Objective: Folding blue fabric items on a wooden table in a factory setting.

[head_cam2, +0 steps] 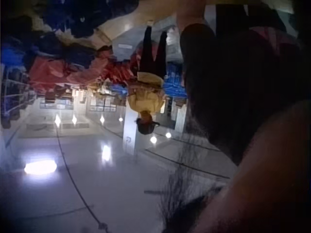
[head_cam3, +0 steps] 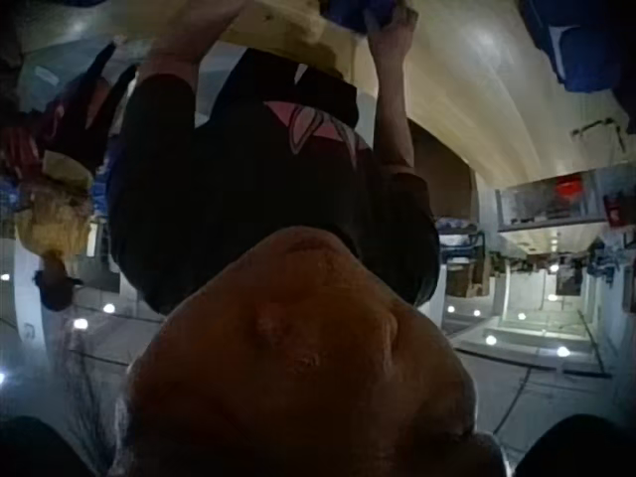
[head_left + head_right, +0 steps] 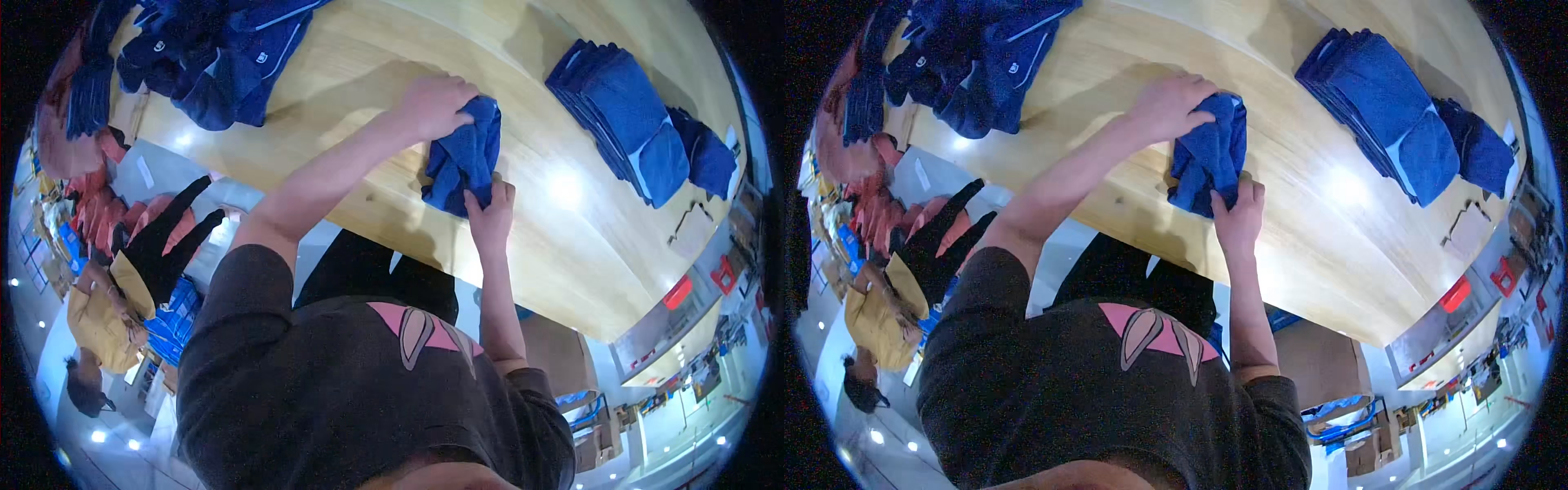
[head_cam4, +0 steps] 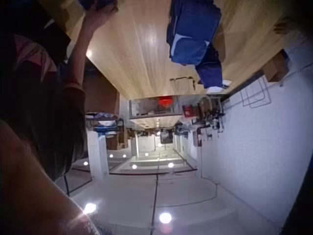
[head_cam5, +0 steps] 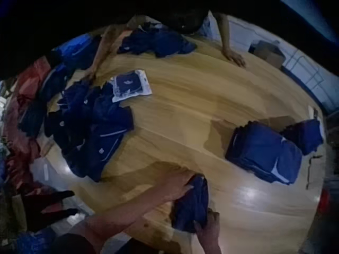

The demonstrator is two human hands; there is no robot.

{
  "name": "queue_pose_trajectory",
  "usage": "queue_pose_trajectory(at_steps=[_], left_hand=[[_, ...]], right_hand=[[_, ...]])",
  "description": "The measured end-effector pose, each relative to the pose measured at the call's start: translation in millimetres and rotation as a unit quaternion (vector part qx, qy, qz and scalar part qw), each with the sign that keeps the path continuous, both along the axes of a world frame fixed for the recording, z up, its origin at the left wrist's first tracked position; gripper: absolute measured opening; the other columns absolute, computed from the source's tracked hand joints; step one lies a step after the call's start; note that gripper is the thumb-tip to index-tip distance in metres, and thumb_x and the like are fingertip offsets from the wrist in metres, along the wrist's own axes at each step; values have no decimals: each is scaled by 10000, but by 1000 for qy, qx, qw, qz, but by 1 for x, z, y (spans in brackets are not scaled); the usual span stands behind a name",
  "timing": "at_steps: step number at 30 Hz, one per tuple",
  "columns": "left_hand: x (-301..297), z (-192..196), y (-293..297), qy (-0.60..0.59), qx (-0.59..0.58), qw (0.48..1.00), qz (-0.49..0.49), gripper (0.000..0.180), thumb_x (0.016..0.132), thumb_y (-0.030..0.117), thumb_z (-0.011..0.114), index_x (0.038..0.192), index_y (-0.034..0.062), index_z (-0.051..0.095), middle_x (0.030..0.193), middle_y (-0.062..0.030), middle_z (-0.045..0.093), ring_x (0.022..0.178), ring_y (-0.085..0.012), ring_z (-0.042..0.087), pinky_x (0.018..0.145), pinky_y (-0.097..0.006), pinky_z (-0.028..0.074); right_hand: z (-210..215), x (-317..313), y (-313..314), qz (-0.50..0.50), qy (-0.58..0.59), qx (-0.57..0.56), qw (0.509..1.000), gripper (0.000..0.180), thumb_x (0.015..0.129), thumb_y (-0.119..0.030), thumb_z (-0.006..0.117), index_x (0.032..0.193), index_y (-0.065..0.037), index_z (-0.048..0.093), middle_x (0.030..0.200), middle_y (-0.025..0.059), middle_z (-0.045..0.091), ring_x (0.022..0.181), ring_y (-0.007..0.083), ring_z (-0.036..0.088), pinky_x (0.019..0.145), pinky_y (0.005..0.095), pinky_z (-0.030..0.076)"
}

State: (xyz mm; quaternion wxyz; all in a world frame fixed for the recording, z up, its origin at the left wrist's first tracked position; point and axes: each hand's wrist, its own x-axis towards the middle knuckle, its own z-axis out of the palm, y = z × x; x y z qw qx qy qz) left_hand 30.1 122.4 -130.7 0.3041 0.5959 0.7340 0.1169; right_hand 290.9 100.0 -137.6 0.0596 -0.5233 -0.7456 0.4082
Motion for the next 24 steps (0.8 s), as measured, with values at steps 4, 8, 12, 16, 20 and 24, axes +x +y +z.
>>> queue_pose_trajectory(at_steps=[4,8,12,16,20,24], left_hand=[[-2,57,18,-162,162,973,-24,301,808,162,719,1098,95,671,1113,-45,700,1111,-292,610,952,-400,472],[1,131,-5,-143,237,949,-147,274,755,79,698,1024,131,703,1133,1,715,1213,-243,585,1020,-383,431],[-19,95,-36,-74,209,972,-75,464,756,51,698,1201,180,668,1356,-47,610,1290,-276,529,1065,-425,401],[-18,31,-84,-86,75,981,157,596,827,138,730,1386,124,524,1353,-135,588,1197,-305,568,994,-413,462],[36,14,-90,-122,-30,965,231,713,818,259,788,1424,60,468,1282,-190,594,1079,-324,613,937,-407,492],[82,-8,-63,-55,107,958,259,754,761,244,820,1407,53,482,1219,-191,608,1055,-352,624,886,-429,505]], right_hand=[[26,24,28,-144,125,-129,973,272,824,-22,693,1080,-21,599,998,125,594,879,248,571,808,332,490],[83,31,43,-160,120,30,979,223,772,65,656,925,-48,541,997,113,609,877,249,572,829,329,487],[60,58,27,-12,123,108,986,245,753,69,664,968,-39,619,1037,118,626,959,282,594,885,359,486],[36,77,14,19,90,73,993,343,754,41,702,1080,-46,636,1145,131,608,1071,301,575,913,383,479],[43,59,26,-33,20,177,983,456,745,-25,757,1176,-71,615,1294,130,559,1164,320,533,956,422,459],[23,30,55,34,-68,229,970,499,770,-141,762,1244,-126,604,1320,96,531,1199,342,507,977,489,434]])
